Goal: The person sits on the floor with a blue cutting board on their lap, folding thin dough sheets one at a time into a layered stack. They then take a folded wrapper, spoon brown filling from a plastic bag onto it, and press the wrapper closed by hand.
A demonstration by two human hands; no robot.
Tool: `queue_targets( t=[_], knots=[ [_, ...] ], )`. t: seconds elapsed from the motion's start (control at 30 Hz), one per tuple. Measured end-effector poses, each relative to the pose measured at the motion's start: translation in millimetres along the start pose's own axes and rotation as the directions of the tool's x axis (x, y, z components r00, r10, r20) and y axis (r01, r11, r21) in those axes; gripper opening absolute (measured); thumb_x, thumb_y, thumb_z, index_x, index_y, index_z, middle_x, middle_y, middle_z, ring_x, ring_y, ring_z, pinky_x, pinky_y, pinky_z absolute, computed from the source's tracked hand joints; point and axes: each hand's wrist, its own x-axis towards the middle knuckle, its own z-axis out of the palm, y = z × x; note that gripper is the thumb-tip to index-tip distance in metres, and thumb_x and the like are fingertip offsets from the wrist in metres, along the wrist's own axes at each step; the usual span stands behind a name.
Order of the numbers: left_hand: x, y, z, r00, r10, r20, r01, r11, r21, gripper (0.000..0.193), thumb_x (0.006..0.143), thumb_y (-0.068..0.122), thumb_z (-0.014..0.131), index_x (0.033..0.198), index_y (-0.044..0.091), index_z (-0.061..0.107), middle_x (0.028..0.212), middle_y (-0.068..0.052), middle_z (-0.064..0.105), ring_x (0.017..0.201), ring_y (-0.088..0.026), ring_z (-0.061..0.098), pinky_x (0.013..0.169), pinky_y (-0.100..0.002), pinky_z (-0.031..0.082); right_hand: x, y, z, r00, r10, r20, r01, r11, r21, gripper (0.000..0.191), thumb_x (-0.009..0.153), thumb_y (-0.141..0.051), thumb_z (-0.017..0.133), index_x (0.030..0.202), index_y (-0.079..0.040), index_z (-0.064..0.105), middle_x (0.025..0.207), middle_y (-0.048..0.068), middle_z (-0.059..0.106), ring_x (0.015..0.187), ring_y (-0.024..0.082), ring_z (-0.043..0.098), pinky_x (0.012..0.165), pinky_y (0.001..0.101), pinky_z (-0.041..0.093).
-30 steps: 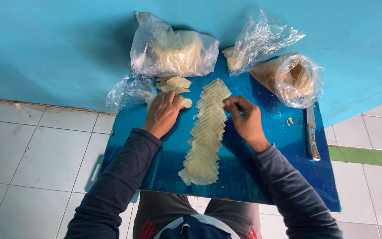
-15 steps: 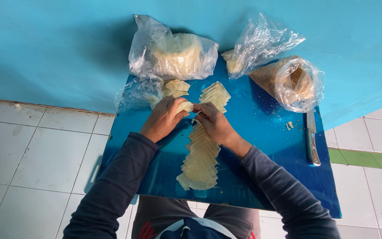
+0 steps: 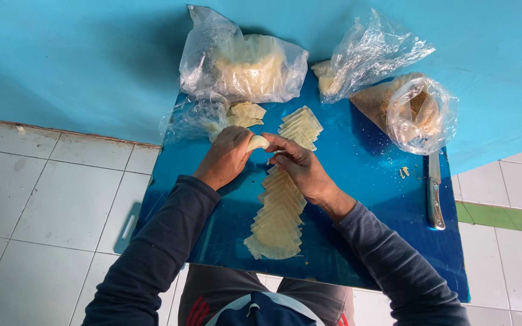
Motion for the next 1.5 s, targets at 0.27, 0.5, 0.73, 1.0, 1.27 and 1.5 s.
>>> queue_targets(
  t=[0.27, 0.5, 0.73, 1.0, 1.27, 1.5],
  knots=[
    [1.4, 8.0, -2.4, 1.0, -0.01, 0.023, 0.014, 0.988, -0.155, 0.024, 0.105, 0.027, 0.059, 0.108, 0.003, 0.057, 0.102, -0.017, 0.063, 0.101, -0.037, 0.06, 0.091, -0.05, 0.048, -1.6, -0.7, 1.4, 1.0, -0.018, 0.005, 0.018, 1.0, -0.021, 0.044, 0.104, 0.0, 0.053, 0.147, -0.007, 0.055, 0.128, 0.004, 0.064, 0.107, 0.011, 0.062, 0.091, 0.026, 0.051],
    [-1.3, 6.5, 1.9, 0.998, -0.028, -0.047, 0.017, 0.976, -0.215, 0.025, 0.11, 0.022, 0.051, 0.12, -0.001, 0.055, 0.113, -0.018, 0.064, 0.108, -0.04, 0.059, 0.093, -0.05, 0.048, -6.0, 0.4, 1.8, 1.0, 0.005, 0.0, -0.005, 1.0, 0.005, 0.044, 0.103, 0.0, 0.051, 0.147, -0.005, 0.055, 0.13, 0.005, 0.066, 0.109, 0.012, 0.063, 0.091, 0.0257, 0.051],
    [-5.2, 1.9, 8.9, 0.996, -0.069, -0.061, 0.053, 0.974, -0.222, 0.02, 0.106, 0.017, 0.059, 0.117, 0.001, 0.054, 0.108, -0.017, 0.065, 0.106, -0.039, 0.062, 0.088, -0.049, 0.05, -6.0, 0.9, 4.1, 1.0, 0.016, -0.012, -0.014, 0.994, 0.11, 0.044, 0.103, 0.002, 0.05, 0.146, -0.004, 0.056, 0.129, 0.005, 0.065, 0.11, 0.012, 0.061, 0.093, 0.0264, 0.05],
    [-1.3, 10.6, 1.0, 1.0, -0.02, -0.004, 0.019, 0.97, -0.242, 0.022, 0.109, 0.017, 0.058, 0.125, 0.002, 0.052, 0.114, -0.018, 0.064, 0.108, -0.037, 0.063, 0.093, -0.047, 0.051, -6.6, 7.5, 2.2, 1.0, 0.001, -0.028, 0.004, 0.989, 0.147, 0.04, 0.104, 0.002, 0.05, 0.143, 0.0, 0.058, 0.129, 0.005, 0.066, 0.109, 0.012, 0.061, 0.092, 0.0275, 0.049],
    [1.2, 18.7, -7.6, 0.993, 0.117, -0.026, -0.119, 0.987, -0.105, 0.036, 0.103, 0.015, 0.064, 0.134, 0.005, 0.049, 0.118, -0.017, 0.064, 0.117, -0.039, 0.062, 0.109, -0.051, 0.046, -9.7, 9.3, -1.8, 0.998, 0.006, -0.058, 0.002, 0.99, 0.14, 0.037, 0.104, -0.001, 0.052, 0.14, 0.0, 0.061, 0.128, 0.006, 0.068, 0.108, 0.011, 0.063, 0.092, 0.0278, 0.049],
    [-1.1, 13.1, 6.6, 0.993, 0.111, -0.044, -0.112, 0.994, -0.005, 0.019, 0.102, 0.013, 0.065, 0.112, 0.006, 0.052, 0.103, -0.016, 0.061, 0.109, -0.038, 0.063, 0.116, -0.053, 0.044, -16.4, 6.4, -3.2, 0.996, 0.027, -0.082, -0.018, 0.994, 0.11, 0.039, 0.103, -0.003, 0.053, 0.142, -0.002, 0.06, 0.128, 0.005, 0.069, 0.108, 0.011, 0.064, 0.092, 0.0272, 0.05]
  ],
)
